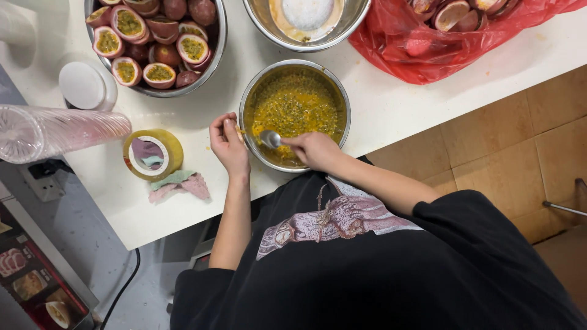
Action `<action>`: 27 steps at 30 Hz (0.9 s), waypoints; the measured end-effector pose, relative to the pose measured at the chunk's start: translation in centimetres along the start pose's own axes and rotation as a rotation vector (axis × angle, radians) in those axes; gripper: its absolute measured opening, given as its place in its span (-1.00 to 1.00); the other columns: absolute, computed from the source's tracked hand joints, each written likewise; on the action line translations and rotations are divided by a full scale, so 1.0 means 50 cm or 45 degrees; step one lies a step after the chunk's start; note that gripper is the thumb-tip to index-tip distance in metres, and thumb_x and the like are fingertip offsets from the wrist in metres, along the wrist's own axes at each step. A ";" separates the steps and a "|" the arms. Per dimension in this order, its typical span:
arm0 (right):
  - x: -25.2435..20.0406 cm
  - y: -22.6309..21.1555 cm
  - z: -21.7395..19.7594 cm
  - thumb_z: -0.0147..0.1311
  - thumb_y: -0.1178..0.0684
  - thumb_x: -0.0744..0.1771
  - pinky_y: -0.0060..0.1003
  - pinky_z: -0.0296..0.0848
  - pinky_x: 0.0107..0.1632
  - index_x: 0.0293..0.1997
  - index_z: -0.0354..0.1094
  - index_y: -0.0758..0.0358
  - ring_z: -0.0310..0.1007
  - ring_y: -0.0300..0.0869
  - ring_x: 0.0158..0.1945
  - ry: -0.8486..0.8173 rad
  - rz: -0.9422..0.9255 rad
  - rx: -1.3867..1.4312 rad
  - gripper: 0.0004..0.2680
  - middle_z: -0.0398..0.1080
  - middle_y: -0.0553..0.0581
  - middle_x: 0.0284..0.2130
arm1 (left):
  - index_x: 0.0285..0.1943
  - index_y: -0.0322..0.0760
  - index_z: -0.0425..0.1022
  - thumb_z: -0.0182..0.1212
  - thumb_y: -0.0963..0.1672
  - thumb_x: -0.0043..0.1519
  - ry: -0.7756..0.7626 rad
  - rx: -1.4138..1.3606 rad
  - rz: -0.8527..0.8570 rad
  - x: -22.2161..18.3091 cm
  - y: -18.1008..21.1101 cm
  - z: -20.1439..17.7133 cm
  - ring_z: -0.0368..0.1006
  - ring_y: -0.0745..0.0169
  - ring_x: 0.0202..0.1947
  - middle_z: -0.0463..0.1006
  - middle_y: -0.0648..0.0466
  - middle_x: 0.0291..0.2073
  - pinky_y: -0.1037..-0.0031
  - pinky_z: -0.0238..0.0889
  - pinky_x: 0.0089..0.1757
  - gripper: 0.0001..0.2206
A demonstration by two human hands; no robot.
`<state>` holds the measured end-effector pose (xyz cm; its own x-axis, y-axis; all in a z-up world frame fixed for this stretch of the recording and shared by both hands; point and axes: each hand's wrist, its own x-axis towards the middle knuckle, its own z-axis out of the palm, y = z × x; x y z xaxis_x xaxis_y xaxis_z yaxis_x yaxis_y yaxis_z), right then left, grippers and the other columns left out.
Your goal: Extracting pulp from halved passion fruits using a spoon and collecting it in a metal bowl.
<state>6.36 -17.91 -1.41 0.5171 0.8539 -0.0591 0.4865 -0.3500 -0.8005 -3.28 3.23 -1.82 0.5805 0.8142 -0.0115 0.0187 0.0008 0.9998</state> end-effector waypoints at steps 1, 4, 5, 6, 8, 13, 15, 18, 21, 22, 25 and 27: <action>0.002 -0.017 -0.019 0.10 0.11 0.32 -0.02 0.50 -0.23 0.18 0.47 -0.03 0.56 0.09 -0.32 0.002 0.000 -0.001 -0.71 0.54 0.22 -0.35 | 0.11 -0.43 0.41 0.01 -0.17 0.48 -0.002 -0.001 0.001 0.000 0.009 0.003 0.47 0.28 0.00 0.56 -0.06 -0.01 0.46 0.36 0.07 -0.83; 0.007 -0.060 -0.067 0.13 0.04 0.34 -0.06 0.50 -0.24 0.31 0.32 0.02 0.55 0.05 -0.38 0.034 0.171 0.174 -0.65 0.51 0.22 -0.43 | 0.10 -0.43 0.40 -0.04 -0.14 0.50 -0.038 -0.229 -0.091 0.002 0.039 0.013 0.50 0.20 -0.03 0.57 -0.10 -0.06 0.40 0.39 0.06 -0.80; 0.008 -0.066 -0.077 0.19 0.00 0.32 -0.07 0.51 -0.23 0.38 0.23 0.06 0.56 0.04 -0.39 0.052 0.249 0.268 -0.56 0.50 0.22 -0.44 | 0.12 -0.42 0.39 -0.08 -0.12 0.50 -0.078 -0.422 -0.229 0.003 0.051 0.019 0.52 0.15 -0.05 0.55 -0.11 -0.07 0.36 0.40 0.04 -0.77; 0.009 -0.073 -0.087 0.25 -0.04 0.30 -0.08 0.52 -0.23 0.45 0.14 0.10 0.56 0.02 -0.40 0.069 0.328 0.363 -0.47 0.50 0.22 -0.46 | 0.14 -0.41 0.37 -0.13 -0.09 0.50 -0.119 -0.614 -0.368 0.005 0.063 0.025 0.53 0.10 -0.07 0.53 -0.11 -0.09 0.33 0.41 0.02 -0.73; 0.025 -0.091 -0.101 0.34 -0.09 0.25 -0.08 0.53 -0.14 0.48 0.06 0.13 0.57 0.04 -0.28 0.176 0.199 0.335 -0.37 0.51 0.22 -0.34 | 0.18 -0.39 0.35 -0.17 -0.06 0.50 -0.189 -0.607 -0.393 -0.002 0.082 0.045 0.52 0.08 -0.07 0.52 -0.09 -0.06 0.30 0.41 0.03 -0.70; 0.067 -0.100 -0.098 0.52 -0.20 0.11 -0.07 0.49 0.12 0.54 -0.19 0.20 0.51 0.15 0.10 0.387 -0.221 0.162 -0.07 0.40 0.37 0.13 | 0.30 -0.29 0.24 -0.31 0.03 0.49 -0.335 -0.589 -0.507 -0.039 0.080 0.089 0.45 0.13 0.10 0.46 -0.06 0.07 0.28 0.38 0.11 -0.59; 0.073 -0.090 -0.092 0.53 -0.18 0.12 -0.09 0.49 0.20 0.56 -0.21 0.18 0.49 0.16 0.16 0.244 -0.163 0.192 -0.06 0.34 0.39 0.24 | 0.36 -0.33 0.23 -0.35 0.05 0.50 -0.278 -0.435 -0.616 -0.052 0.057 0.101 0.39 0.11 0.14 0.43 -0.05 0.12 0.28 0.32 0.14 -0.53; 0.057 -0.074 -0.101 0.51 -0.09 0.17 -0.12 0.50 0.22 0.58 -0.16 0.17 0.52 0.13 0.19 0.248 -0.087 0.280 -0.13 0.38 0.32 0.23 | 0.40 -0.29 0.18 -0.38 0.05 0.48 -0.400 -0.461 -0.600 -0.057 0.074 0.111 0.37 0.15 0.18 0.41 -0.05 0.15 0.32 0.28 0.18 -0.53; 0.049 -0.048 -0.140 0.51 -0.05 0.16 -0.17 0.50 0.08 0.56 -0.15 0.20 0.51 0.06 0.18 0.395 -0.040 0.400 -0.13 0.41 0.28 0.19 | 0.36 -0.35 0.20 -0.31 0.01 0.51 -0.426 -0.115 -0.274 -0.045 0.069 0.096 0.35 0.13 0.20 0.35 -0.05 0.23 0.33 0.24 0.19 -0.59; 0.048 -0.025 -0.168 0.51 -0.05 0.16 -0.17 0.50 0.08 0.56 -0.15 0.20 0.51 0.06 0.18 0.399 -0.040 0.394 -0.13 0.41 0.28 0.19 | 0.36 -0.35 0.20 -0.31 0.01 0.51 -0.431 -0.120 -0.271 -0.034 0.065 0.088 0.35 0.13 0.20 0.35 -0.05 0.23 0.33 0.24 0.19 -0.59; 0.052 0.052 -0.267 0.48 0.03 0.20 -0.24 0.51 0.02 0.54 -0.13 0.19 0.51 -0.08 0.11 0.575 -0.091 0.545 -0.20 0.44 0.17 0.06 | 0.29 -0.38 0.29 -0.24 -0.04 0.52 -0.278 -0.046 -0.158 -0.007 0.060 0.060 0.39 0.15 0.18 0.43 -0.07 0.18 0.36 0.28 0.20 -0.64; 0.065 0.118 -0.355 0.21 0.26 0.42 -0.35 0.60 -0.08 0.51 -0.05 0.26 0.63 -0.24 -0.13 0.988 -0.279 0.459 -0.50 0.49 0.05 -0.18 | 0.21 -0.40 0.34 -0.19 -0.09 0.51 -0.169 0.030 -0.067 0.010 0.065 0.040 0.39 0.19 0.13 0.45 -0.04 0.16 0.39 0.30 0.13 -0.71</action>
<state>23.41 -24.01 4.25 0.8343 0.3392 0.4345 0.4467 0.0457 -0.8935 -1.27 2.48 1.40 0.6806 0.7296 -0.0673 0.0702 0.0265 0.9972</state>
